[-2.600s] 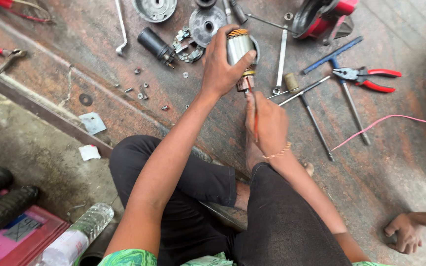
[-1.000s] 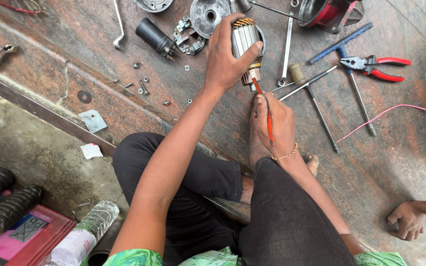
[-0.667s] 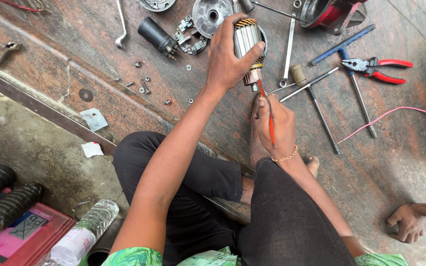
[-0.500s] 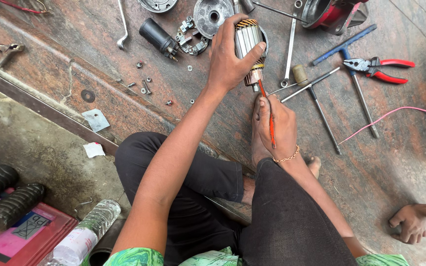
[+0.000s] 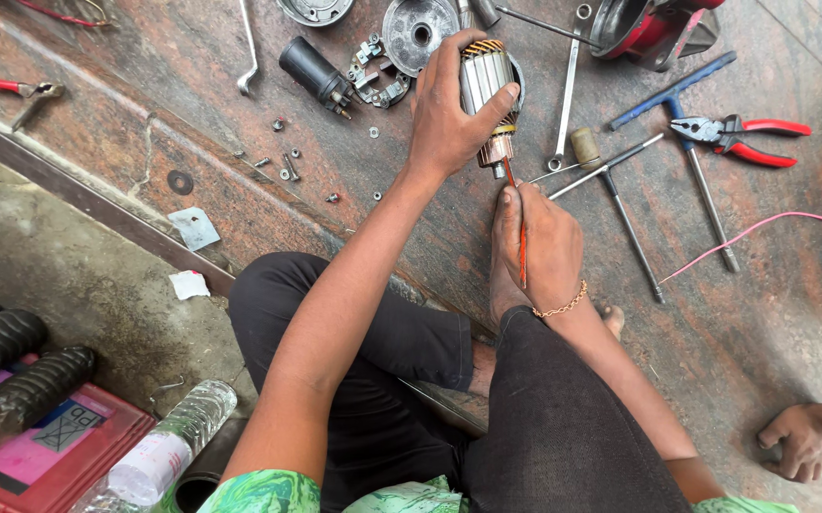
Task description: The person sits on the floor of a repair workshop disassembling and servicing an electric starter motor. They use pliers to remove components, tap the armature with a hammer, and work on the commutator end with a small tool while holding the armature steady.
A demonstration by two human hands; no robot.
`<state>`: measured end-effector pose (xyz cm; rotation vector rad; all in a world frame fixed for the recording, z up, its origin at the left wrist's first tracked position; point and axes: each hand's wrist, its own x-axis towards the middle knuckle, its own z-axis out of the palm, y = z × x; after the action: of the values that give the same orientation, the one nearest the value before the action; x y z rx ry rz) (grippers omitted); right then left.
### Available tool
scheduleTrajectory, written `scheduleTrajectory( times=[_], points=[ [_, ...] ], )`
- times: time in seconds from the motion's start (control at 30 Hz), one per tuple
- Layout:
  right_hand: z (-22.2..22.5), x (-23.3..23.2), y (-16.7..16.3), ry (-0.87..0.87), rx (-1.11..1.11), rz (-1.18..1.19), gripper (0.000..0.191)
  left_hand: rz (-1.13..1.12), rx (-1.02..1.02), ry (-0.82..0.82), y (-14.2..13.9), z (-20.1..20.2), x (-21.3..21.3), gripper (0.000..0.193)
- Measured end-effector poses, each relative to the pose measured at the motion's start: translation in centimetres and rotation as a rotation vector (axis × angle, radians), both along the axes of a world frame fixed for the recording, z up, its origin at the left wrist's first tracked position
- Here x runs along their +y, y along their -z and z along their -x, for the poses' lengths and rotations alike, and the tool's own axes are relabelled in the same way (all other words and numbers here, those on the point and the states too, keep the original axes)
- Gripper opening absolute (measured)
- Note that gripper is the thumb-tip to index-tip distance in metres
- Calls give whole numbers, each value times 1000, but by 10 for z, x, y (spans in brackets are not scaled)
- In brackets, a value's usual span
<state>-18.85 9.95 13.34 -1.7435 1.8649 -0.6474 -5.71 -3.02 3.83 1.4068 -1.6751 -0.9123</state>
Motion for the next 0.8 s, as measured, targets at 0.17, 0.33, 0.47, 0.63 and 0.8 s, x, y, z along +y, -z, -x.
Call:
scheduleTrajectory(
  times=[0.17, 0.33, 0.47, 0.63, 0.8],
  points=[
    [-3, -18, 8, 23, 7, -6, 24, -6, 59, 0, -10, 0, -1, 66],
    [5, -16, 2, -44, 78, -69, 25, -28, 25, 5, -8, -2, -1, 69],
    [7, -11, -1, -15, 62, -56, 24, 20, 9, 20, -3, -1, 1, 70],
    [-2, -23, -2, 65, -31, -60, 28, 14, 17, 14, -10, 0, -1, 70],
    [5, -20, -3, -21, 49, -89, 24, 15, 47, -7, -15, 1, -1, 67]
  ],
)
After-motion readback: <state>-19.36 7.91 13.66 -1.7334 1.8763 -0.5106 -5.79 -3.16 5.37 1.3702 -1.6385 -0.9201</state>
